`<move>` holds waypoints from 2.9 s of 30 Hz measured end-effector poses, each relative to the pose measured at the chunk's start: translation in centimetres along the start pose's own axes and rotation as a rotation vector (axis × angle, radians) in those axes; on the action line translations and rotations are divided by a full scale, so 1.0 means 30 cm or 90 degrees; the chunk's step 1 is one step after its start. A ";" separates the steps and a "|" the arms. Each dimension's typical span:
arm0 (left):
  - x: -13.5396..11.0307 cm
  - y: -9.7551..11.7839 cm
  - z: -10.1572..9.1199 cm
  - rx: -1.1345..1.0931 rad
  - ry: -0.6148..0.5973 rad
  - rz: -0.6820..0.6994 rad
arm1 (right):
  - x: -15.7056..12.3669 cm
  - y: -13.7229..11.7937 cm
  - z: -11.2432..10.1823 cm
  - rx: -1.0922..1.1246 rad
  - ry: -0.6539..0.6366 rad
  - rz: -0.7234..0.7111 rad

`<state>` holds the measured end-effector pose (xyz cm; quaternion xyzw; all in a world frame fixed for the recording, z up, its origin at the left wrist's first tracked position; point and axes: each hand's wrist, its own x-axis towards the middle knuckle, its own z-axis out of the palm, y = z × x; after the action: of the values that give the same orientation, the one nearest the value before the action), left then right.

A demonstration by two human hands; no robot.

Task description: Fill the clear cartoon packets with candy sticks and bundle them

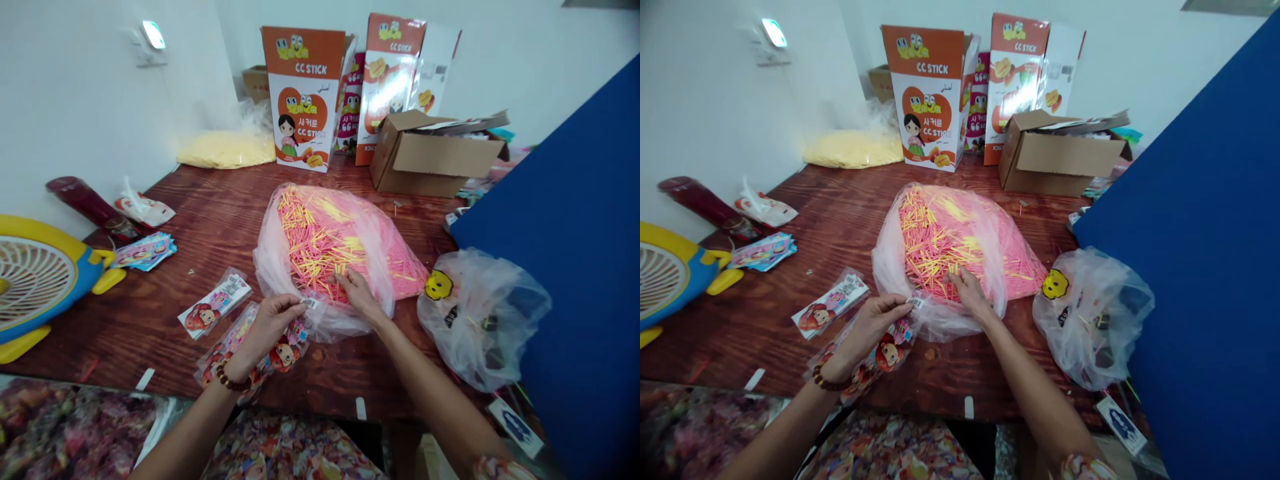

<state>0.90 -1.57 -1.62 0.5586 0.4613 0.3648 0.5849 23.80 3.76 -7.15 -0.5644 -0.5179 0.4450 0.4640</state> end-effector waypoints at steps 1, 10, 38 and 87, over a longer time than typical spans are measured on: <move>0.002 -0.001 0.000 0.000 -0.002 0.000 | 0.003 -0.008 -0.001 0.027 0.010 -0.004; 0.026 0.001 0.016 0.023 -0.004 0.029 | 0.004 -0.027 0.008 0.104 0.046 -0.047; 0.077 0.022 0.032 0.062 -0.048 0.055 | -0.106 -0.312 0.061 0.332 0.006 -0.080; 0.115 0.034 -0.046 -0.058 0.160 0.111 | -0.011 -0.056 0.042 -0.419 -0.120 -0.078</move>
<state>0.73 2.23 -0.98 0.5193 0.4636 0.5019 0.5133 22.26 3.58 -5.71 -0.6080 -0.7071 0.2759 0.2329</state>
